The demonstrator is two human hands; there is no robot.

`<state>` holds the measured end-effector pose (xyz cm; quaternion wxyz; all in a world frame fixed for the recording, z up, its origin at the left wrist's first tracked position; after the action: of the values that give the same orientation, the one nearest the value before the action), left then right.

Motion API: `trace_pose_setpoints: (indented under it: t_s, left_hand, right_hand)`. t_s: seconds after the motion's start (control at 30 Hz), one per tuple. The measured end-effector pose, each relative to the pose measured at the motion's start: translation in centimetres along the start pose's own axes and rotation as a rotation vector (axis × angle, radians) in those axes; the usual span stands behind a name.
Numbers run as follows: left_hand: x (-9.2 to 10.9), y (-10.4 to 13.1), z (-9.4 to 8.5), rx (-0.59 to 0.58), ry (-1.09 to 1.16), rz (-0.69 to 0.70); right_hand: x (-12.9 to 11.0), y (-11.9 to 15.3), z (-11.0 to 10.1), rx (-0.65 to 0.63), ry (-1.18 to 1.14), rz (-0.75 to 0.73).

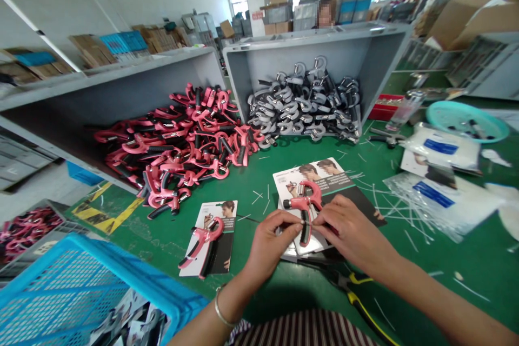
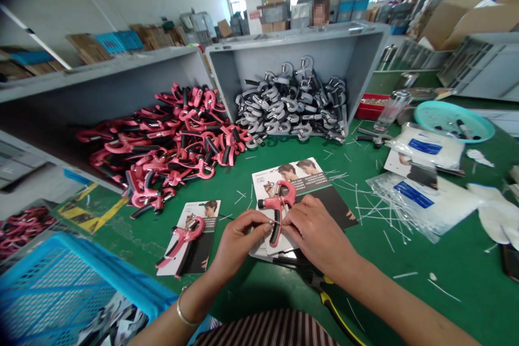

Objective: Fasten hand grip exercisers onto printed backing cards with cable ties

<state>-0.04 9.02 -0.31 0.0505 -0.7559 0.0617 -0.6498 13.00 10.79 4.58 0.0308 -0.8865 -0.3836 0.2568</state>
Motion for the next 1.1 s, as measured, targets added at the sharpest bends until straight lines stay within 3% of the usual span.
trace_pose_setpoints:
  t_s: [0.53, 0.67, 0.83, 1.0, 1.1]
  left_hand:
    - [-0.7, 0.0, 0.1, -0.03, 0.05, -0.054]
    - [0.4, 0.0, 0.7, -0.052, -0.048, 0.052]
    - [3.0, 0.3, 1.3, -0.11, -0.325, 0.243]
    - [3.1, -0.2, 1.3, -0.207, -0.257, 0.169]
    - [2.5, -0.3, 0.9, -0.167, -0.223, 0.139]
  right_hand:
    - [-0.5, 0.2, -0.2, 0.003, -0.003, -0.049]
    - [-0.7, -0.1, 0.0, -0.006, -0.002, -0.059]
    - [-0.6, -0.2, 0.0, 0.006, -0.078, -0.026]
    - [-0.3, 0.1, -0.1, 0.012, -0.098, -0.002]
    - [-0.5, 0.3, 0.0, -0.009, -0.075, -0.042]
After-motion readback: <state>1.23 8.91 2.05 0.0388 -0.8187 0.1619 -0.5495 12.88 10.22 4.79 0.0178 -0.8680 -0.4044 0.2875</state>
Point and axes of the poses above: each hand's wrist, its own y-axis away from the middle knuckle, its own z-axis out of the palm, x = y × z, the point moved 10 cm from there along -y, towards the middle knuckle, and after that the axes turned 1 degree about -x, right-handed, at the moved point
